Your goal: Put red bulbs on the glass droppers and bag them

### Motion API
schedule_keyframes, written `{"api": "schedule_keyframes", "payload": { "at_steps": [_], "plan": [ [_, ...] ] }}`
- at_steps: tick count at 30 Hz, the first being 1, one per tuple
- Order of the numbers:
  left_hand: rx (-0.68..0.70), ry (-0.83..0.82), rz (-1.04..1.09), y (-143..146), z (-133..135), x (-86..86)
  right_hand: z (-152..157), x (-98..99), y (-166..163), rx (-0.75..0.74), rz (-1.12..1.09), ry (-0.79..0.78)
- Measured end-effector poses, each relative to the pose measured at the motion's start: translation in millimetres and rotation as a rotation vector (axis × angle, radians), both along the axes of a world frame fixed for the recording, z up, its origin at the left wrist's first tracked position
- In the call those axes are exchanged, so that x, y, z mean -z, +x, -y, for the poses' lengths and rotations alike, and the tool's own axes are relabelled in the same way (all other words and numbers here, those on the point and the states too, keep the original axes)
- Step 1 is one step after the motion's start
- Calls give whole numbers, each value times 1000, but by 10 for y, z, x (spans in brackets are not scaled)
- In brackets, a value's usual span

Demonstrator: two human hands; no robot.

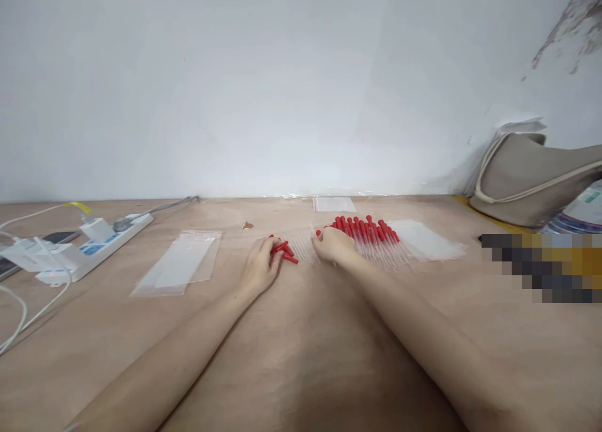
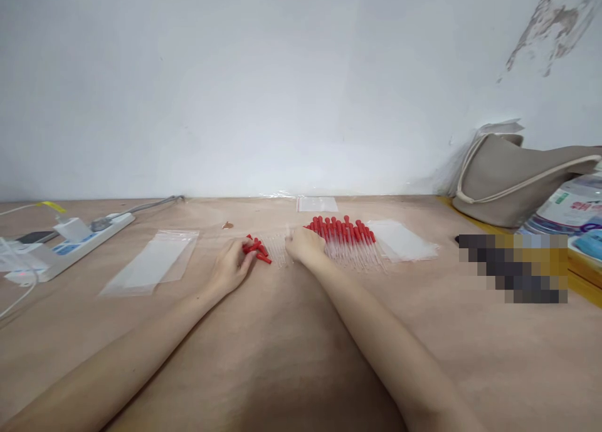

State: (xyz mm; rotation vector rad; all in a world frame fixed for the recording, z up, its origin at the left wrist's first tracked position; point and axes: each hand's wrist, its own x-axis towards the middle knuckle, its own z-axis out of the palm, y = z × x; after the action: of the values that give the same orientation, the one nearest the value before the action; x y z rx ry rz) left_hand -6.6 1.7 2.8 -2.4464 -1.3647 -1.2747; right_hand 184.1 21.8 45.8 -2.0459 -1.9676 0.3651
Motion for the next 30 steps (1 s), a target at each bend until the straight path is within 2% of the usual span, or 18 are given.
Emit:
{"api": "schedule_keyframes", "payload": {
  "at_steps": [2, 5, 7, 11, 16, 23, 30],
  "plan": [
    [-3, 30, 79, 16, 57, -14, 111, -2, 98, -66, -79, 122],
    [76, 7, 140, 85, 214, -38, 352, 74, 288, -289, -259, 306],
    [161, -72, 139, 146, 342, -53, 523, 173, 401, -426, -364, 389],
    [310, -248, 70, 228, 501, -73, 751, 374, 505, -548, -413, 537],
    [298, -333, 84, 228, 467, -46, 772, 444, 462, -632, -357, 552],
    [332, -339, 109, 227, 452, -20, 762, 455, 449, -709, -263, 500],
    [452, -393, 46, 193, 469, -77, 679, 478, 497, -788, -291, 475]
  ]
}}
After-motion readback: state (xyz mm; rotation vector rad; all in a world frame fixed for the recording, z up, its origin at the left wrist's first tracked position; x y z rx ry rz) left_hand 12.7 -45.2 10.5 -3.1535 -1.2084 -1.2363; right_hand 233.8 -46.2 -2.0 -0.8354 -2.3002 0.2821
